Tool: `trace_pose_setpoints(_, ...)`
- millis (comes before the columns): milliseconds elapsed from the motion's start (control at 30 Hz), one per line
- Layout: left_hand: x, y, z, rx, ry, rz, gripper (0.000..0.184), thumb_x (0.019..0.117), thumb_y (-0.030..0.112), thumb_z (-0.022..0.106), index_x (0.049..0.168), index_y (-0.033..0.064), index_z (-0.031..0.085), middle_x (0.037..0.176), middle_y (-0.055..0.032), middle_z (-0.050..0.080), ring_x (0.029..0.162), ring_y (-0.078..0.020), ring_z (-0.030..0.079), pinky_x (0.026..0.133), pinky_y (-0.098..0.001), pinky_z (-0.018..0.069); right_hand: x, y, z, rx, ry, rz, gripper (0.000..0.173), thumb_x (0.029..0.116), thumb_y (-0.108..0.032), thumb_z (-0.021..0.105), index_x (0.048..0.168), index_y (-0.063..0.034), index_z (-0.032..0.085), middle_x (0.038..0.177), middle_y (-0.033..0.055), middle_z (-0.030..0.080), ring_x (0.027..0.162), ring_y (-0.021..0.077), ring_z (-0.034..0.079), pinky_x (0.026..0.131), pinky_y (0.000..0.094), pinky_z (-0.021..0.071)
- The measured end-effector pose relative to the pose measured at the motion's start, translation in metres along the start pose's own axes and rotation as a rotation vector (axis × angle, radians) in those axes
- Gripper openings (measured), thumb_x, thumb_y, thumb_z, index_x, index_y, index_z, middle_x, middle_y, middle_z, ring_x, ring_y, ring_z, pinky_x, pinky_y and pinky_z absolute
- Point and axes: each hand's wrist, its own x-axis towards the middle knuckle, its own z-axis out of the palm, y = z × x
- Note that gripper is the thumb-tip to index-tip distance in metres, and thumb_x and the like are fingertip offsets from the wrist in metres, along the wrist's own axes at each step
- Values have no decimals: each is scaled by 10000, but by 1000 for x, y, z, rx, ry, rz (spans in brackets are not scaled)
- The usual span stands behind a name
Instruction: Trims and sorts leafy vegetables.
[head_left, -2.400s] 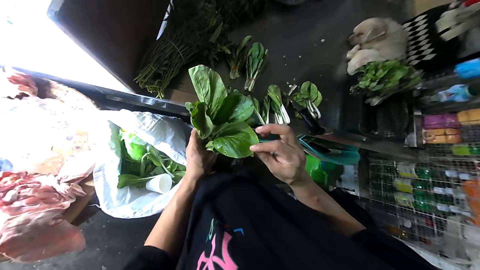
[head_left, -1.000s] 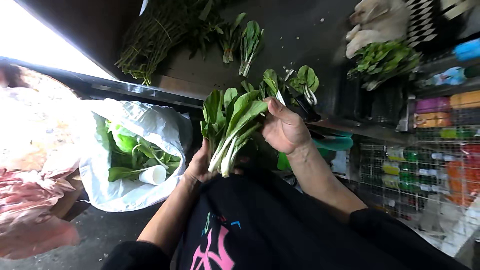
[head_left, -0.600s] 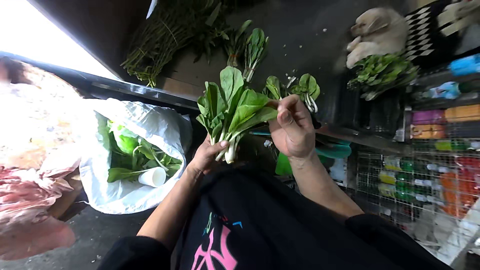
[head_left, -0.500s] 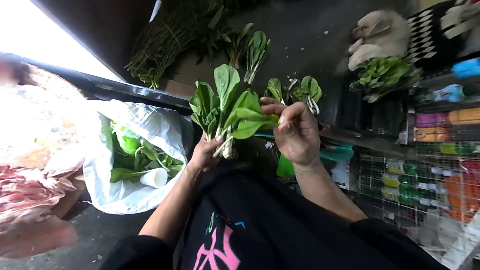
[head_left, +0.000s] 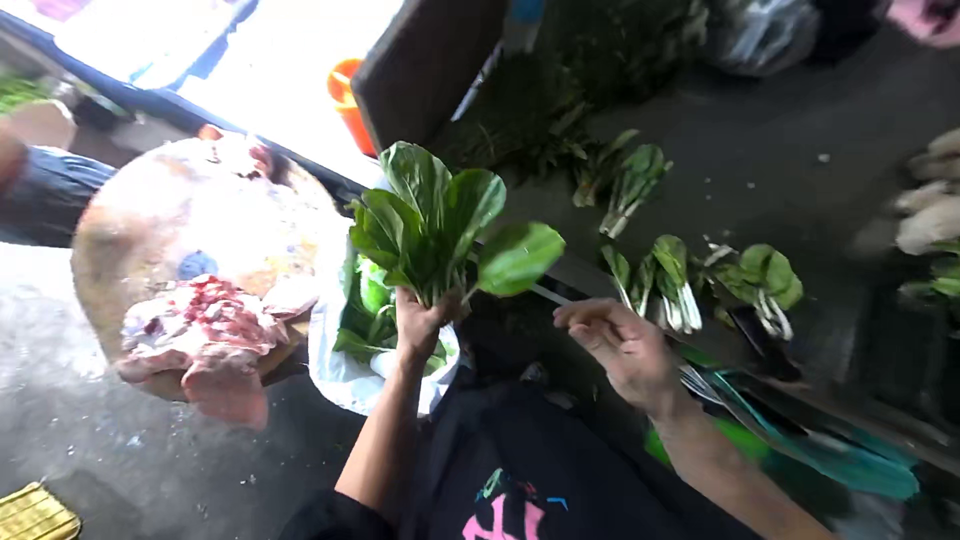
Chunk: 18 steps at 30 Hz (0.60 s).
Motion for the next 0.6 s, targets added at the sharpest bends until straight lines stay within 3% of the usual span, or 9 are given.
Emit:
trace_pose_setpoints(67, -10, 14, -5, 88, 63, 86, 588, 688, 101, 886, 1186, 30, 581, 908, 2, 736, 803, -101, 720, 746, -325, 634, 15, -7, 26, 28, -71, 153, 188, 1013, -180, 632, 1151, -60, 674, 1063, -3, 731, 969, 93, 704, 872, 283, 608)
trace_pose_setpoints(133, -24, 19, -7, 100, 99, 162, 622, 696, 51, 873, 1215, -13, 537, 954, -13, 738, 860, -109, 727, 807, -336, 638, 32, -10, 54, 143, -169, 260, 358, 992, -251, 652, 1251, -5, 623, 1090, 43, 720, 975, 131, 705, 872, 328, 612)
trace_pose_setpoints(200, -37, 18, -9, 94, 162, 193, 711, 673, 46, 892, 1260, -33, 498, 1001, -17, 737, 905, -97, 724, 848, -323, 632, 45, -9, 84, 240, -225, 319, 463, 946, -324, 732, 1266, -10, 617, 1103, 49, 726, 998, 135, 708, 904, 334, 611)
trace_pose_setpoints(267, -47, 22, -15, 242, 315, 146, 774, 651, 115, 914, 1284, -25, 492, 1016, -2, 717, 914, -50, 704, 842, -275, 618, 56, -4, 114, 296, -221, 261, 276, 947, -200, 731, 1139, -5, 693, 1007, 65, 736, 943, 142, 709, 887, 348, 611)
trace_pose_setpoints(333, -57, 27, -31, 438, 523, 92, 830, 693, 159, 900, 1380, -29, 474, 1121, -79, 691, 991, -92, 681, 891, -323, 584, 59, 6, 139, 289, -252, 162, 145, 974, -154, 676, 1046, -30, 695, 911, 44, 716, 849, 128, 698, 813, 344, 614)
trace_pose_setpoints(433, -74, 23, -75, 418, 759, 314, 980, 781, 221, 888, 1526, -3, 291, 1378, -97, 583, 1235, -126, 605, 1066, -355, 529, 41, 18, 164, 330, -283, 77, 110, 1013, -121, 636, 1047, -22, 670, 937, 73, 700, 824, 172, 700, 781, 365, 631)
trace_pose_setpoints(500, -81, 27, -111, 430, 904, 477, 1004, 837, 286, 858, 1542, -24, 214, 1454, -125, 516, 1329, -168, 545, 1121, -375, 495, 28, 28, 179, 375, -252, 90, 111, 1022, -121, 629, 1072, -25, 655, 964, 84, 698, 834, 194, 719, 793, 387, 650)
trace_pose_setpoints(567, -94, 38, -138, 427, 1002, 471, 1023, 882, 274, 816, 1565, -44, 123, 1517, -153, 443, 1396, -181, 480, 1165, -368, 444, 21, 41, 185, 288, -281, 128, 129, 1016, -151, 643, 1071, -36, 664, 944, 64, 707, 814, 165, 717, 779, 371, 647)
trace_pose_setpoints(600, -101, 44, -147, 352, 995, 462, 1006, 887, 238, 810, 1570, -17, 117, 1504, -132, 459, 1374, -174, 503, 1146, -373, 466, 22, 50, 186, 159, -355, 154, 170, 1007, -196, 661, 1086, -46, 669, 932, 52, 706, 805, 141, 700, 768, 346, 630)
